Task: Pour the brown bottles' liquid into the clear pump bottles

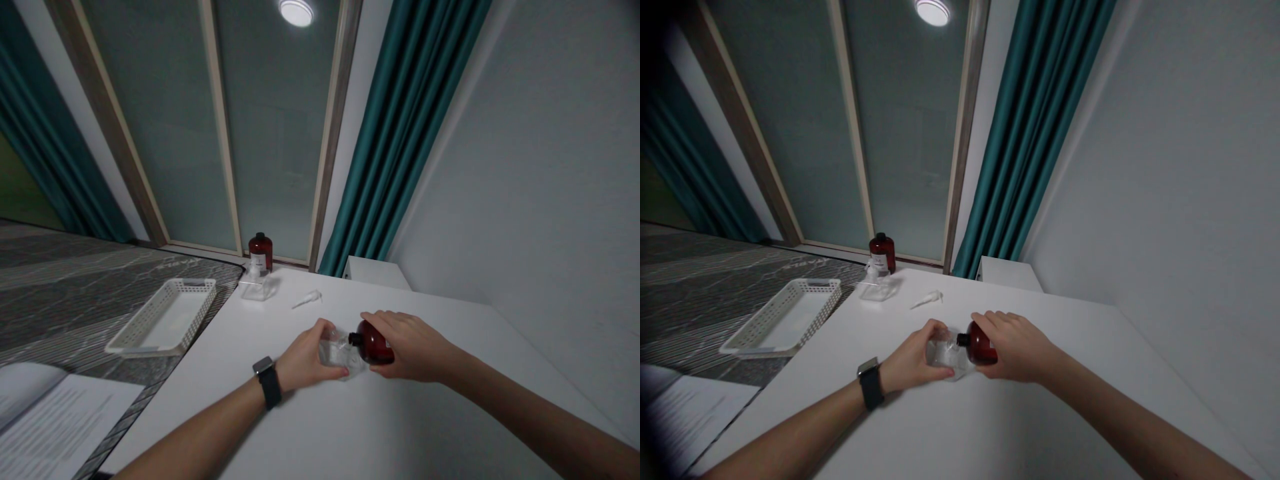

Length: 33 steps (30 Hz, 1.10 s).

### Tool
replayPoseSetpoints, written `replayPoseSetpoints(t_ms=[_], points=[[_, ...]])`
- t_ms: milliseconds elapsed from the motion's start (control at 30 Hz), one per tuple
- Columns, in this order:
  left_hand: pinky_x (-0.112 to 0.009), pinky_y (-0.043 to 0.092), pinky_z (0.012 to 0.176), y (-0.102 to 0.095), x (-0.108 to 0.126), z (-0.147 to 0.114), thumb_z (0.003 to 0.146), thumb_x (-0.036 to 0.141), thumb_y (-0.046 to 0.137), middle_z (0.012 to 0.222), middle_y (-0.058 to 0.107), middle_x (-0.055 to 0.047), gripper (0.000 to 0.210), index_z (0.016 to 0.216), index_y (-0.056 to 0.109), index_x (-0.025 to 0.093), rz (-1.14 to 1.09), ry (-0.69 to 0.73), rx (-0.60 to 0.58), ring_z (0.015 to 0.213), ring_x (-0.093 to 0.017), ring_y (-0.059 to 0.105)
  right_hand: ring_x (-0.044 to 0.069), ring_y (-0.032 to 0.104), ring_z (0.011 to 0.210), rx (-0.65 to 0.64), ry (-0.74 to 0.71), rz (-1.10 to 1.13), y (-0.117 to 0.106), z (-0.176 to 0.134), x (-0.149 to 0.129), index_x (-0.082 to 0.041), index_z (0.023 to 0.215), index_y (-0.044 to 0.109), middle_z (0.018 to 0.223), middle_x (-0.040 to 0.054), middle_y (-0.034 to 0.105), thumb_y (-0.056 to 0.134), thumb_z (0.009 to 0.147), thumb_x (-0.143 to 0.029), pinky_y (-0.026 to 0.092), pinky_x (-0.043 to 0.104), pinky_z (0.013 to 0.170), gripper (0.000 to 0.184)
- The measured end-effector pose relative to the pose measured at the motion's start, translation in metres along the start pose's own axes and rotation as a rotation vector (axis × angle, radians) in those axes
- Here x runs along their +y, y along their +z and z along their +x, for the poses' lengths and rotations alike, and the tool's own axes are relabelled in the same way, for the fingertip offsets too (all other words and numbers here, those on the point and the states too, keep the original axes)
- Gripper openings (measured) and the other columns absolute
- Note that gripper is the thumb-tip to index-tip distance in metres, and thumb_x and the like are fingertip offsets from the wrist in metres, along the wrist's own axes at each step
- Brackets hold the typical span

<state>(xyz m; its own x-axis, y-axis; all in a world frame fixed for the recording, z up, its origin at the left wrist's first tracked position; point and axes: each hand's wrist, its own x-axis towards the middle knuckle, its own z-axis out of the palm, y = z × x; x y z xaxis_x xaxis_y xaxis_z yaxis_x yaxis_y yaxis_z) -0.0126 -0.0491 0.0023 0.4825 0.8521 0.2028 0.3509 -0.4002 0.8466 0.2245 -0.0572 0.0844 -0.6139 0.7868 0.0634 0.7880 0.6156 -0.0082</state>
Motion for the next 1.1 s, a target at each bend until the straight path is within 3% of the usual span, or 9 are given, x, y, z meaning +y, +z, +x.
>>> replayPoseSetpoints(t_ms=[533, 1100], points=[[-0.036, 0.048, 0.084, -0.0003, -0.0012, 0.0001, 0.063, 0.031, 0.084, 0.107, 0.067, -0.007, 0.059, 0.108, 0.047, 0.020, 0.001, -0.001, -0.001, 0.096, -0.025, 0.063, 0.035, 0.065, 0.107, -0.041, 0.016, -0.001, -0.0015, -0.0004, -0.0010, -0.015, 0.132, 0.050, 0.123, 0.0178, 0.066, 0.070, 0.071, -0.039, 0.051, 0.046, 0.088, 0.068], [-0.037, 0.048, 0.084, 0.0002, -0.0026, -0.0001, 0.064, 0.029, 0.084, 0.106, 0.066, -0.007, 0.058, 0.108, 0.047, 0.020, 0.009, 0.001, 0.000, 0.095, -0.025, 0.063, 0.035, 0.066, 0.103, 0.001, -0.003, 0.021, 0.0008, 0.0003, 0.0011, -0.016, 0.131, 0.052, 0.120, 0.0181, 0.067, 0.072, 0.069, -0.039, 0.051, 0.047, 0.085, 0.069]])
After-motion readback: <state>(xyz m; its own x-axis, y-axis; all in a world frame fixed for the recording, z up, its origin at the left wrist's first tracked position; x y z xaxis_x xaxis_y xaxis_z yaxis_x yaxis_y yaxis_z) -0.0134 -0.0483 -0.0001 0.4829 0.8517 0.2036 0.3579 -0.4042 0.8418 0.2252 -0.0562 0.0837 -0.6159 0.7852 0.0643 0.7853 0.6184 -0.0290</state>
